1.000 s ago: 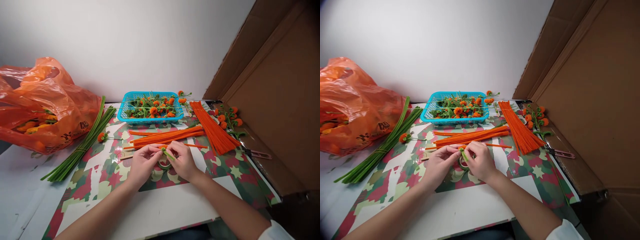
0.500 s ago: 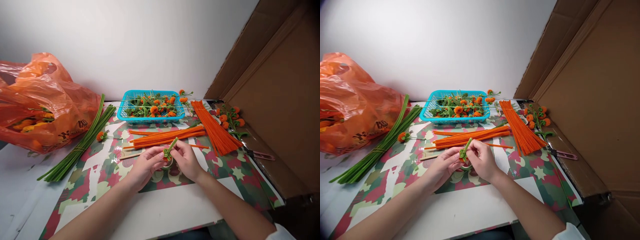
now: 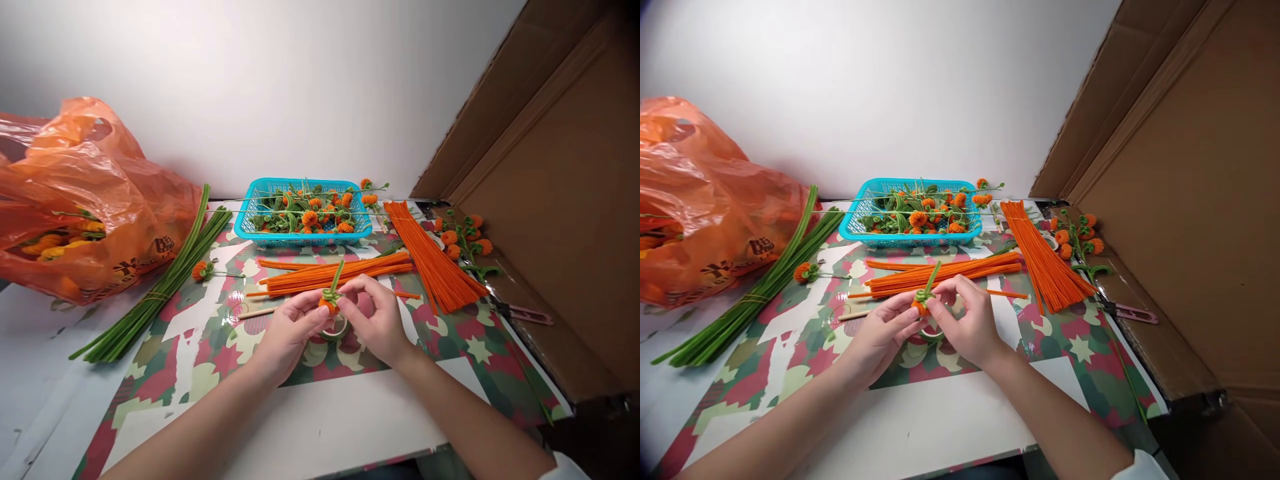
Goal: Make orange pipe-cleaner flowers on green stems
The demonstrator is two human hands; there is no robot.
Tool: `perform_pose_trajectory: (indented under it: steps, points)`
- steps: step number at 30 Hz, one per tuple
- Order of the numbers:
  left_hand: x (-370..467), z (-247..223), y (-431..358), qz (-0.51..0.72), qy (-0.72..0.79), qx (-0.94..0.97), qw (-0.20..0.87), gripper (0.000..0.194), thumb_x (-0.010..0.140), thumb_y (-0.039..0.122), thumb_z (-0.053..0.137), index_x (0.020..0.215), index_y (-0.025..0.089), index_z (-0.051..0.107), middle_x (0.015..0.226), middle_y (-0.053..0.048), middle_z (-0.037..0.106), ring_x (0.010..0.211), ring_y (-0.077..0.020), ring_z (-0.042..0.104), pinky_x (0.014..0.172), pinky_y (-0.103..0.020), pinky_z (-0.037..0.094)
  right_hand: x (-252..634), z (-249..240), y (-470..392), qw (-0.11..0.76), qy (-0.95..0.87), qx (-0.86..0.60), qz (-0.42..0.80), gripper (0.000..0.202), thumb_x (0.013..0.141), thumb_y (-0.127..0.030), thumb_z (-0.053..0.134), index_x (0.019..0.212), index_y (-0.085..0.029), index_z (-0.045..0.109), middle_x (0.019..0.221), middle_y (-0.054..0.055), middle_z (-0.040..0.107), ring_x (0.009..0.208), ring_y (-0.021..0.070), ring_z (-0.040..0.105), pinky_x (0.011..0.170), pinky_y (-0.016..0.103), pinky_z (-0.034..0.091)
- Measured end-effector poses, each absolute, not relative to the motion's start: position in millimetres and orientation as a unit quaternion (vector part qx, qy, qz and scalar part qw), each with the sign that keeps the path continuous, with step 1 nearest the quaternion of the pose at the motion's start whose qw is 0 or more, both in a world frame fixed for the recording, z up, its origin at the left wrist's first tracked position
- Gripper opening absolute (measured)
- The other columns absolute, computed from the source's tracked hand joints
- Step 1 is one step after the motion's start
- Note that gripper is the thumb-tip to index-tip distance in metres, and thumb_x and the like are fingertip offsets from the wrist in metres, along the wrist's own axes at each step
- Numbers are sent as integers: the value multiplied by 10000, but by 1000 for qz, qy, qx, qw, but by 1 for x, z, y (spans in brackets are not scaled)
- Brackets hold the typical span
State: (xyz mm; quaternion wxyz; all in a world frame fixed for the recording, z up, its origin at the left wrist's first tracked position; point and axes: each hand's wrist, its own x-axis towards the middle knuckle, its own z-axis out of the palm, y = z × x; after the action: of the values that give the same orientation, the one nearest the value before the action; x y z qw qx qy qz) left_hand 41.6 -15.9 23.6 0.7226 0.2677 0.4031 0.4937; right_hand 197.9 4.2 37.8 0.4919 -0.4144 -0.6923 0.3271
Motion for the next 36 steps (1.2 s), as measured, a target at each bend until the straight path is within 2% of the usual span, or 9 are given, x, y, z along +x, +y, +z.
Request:
perform_pose_trajectory:
  steps: [3, 6, 11, 18, 22, 31, 36]
  points:
    - [40, 22, -16, 517, 411, 298, 689, 353, 660, 244, 811, 993, 228, 696, 882, -8, 688, 736, -102, 641, 672, -194, 557, 198, 39, 2, 500, -739, -365, 266, 106, 751, -153, 655, 841, -189, 611, 782, 24, 626, 750, 167, 580, 704, 308, 462]
    - [38, 20, -16, 532, 404, 344, 660, 315, 680, 233, 794, 974, 238, 682, 901, 3, 669, 720, -100, 636, 665, -213, 569, 198, 39, 3, 497, -758, -351, 234, 81, 773, -130, 636, 823, -192, 626, 782, 36, 650, 761, 177, 596, 717, 328, 460]
    - [37, 22, -18, 517, 421, 413, 620, 159, 756, 297, 722, 869, 192, 683, 824, -6, 668, 697, -105, 624, 671, -226, 566, 198, 37, 4, 496, -752, -354, 252, 68, 808, -133, 608, 779, -192, 621, 744, 29, 644, 732, 166, 599, 694, 316, 466]
    - [40, 28, -19, 499, 463, 486, 549, 154, 826, 317, 634, 807, 164, 640, 790, -13, 656, 683, -105, 594, 602, -185, 506, 198, 37, 4, 473, -742, -365, 304, 122, 841, -147, 560, 728, -190, 575, 714, 14, 595, 691, 147, 561, 647, 293, 452]
    - [40, 28, -21, 498, 470, 518, 512, 143, 859, 309, 587, 831, 172, 619, 790, -12, 631, 712, -118, 584, 606, -191, 488, 199, 38, 4, 482, -773, -323, 257, 95, 805, -137, 585, 733, -198, 601, 714, 12, 616, 701, 154, 561, 687, 323, 440]
    - [39, 30, -23, 508, 460, 530, 500, 113, 844, 296, 604, 862, 193, 645, 844, -32, 665, 656, -134, 608, 567, -214, 509, 204, 43, 6, 448, -819, -295, 203, 58, 798, -167, 601, 786, -215, 632, 744, 27, 647, 714, 172, 579, 694, 358, 424]
    - [38, 30, -24, 527, 453, 541, 474, 50, 810, 235, 646, 841, 201, 666, 880, -40, 671, 808, -171, 642, 665, -234, 544, 203, 42, 6, 463, -772, -329, 286, 104, 843, -158, 561, 755, -202, 596, 721, 19, 614, 712, 157, 574, 682, 319, 456]
